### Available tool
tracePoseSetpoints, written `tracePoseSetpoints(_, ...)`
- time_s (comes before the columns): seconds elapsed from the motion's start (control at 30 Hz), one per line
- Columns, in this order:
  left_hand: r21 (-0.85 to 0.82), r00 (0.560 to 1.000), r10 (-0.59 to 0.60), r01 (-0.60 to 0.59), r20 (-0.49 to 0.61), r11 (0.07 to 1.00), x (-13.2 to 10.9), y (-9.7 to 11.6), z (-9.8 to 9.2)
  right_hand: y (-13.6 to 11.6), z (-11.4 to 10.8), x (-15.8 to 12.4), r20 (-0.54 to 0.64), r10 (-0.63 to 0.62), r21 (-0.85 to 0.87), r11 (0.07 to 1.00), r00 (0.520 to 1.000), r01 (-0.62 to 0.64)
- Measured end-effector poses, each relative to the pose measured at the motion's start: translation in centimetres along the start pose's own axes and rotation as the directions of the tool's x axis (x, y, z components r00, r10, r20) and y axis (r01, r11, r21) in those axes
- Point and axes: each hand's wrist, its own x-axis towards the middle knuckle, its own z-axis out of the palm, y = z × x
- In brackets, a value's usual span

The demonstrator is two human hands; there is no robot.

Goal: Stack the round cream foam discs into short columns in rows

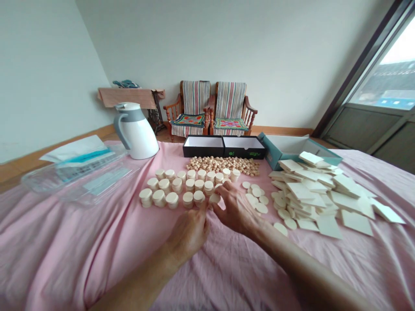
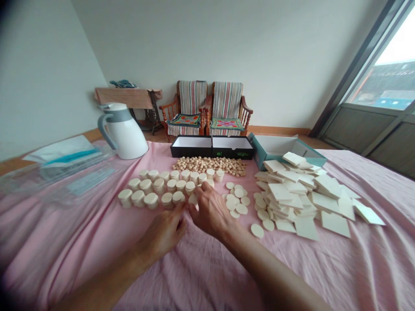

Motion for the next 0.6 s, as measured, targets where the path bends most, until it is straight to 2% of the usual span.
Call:
tracePoseSetpoints(0.13, 0.021, 1.000, -0.010, 0.010, 0.014, 1.000, 0.0, 0.2, -0.4, 1.3, -1.1, 0.1, -0.091, 0.026, 0.040, 0.999, 0.995, -0.023)
tracePoseSetpoints(0.27, 0.056, 1.000, -0.027, 0.026, 0.016, 0.998, 0.0, 0.3, -0.5, 4.7, -3.1, 0.2, -0.161, 0.129, -0.031, 0.990, 0.979, -0.135)
tracePoseSetpoints(0.3, 0.064, 0.999, -0.032, 0.031, 0.021, 0.997, 0.0, 0.3, -0.5, 5.5, -3.5, 0.0, -0.133, 0.151, -0.065, 0.985, 0.980, -0.161)
tracePoseSetpoints(0.37, 0.080, 0.999, -0.039, 0.036, 0.028, 0.996, 0.1, 0.2, -0.4, 6.8, -4.1, -0.4, 0.016, 0.174, -0.121, 0.978, 0.985, -0.170)
tracePoseSetpoints(0.47, 0.102, 0.999, -0.039, 0.036, 0.027, 0.994, 0.1, 0.2, -0.3, 7.4, -4.3, -1.3, 0.233, 0.138, -0.169, 0.981, 0.963, -0.100)
tracePoseSetpoints(0.6, 0.119, 0.999, -0.051, 0.048, 0.020, 0.992, 0.1, 0.2, -0.2, 6.8, -4.1, -2.0, 0.351, 0.122, -0.276, 0.961, 0.928, -0.022)
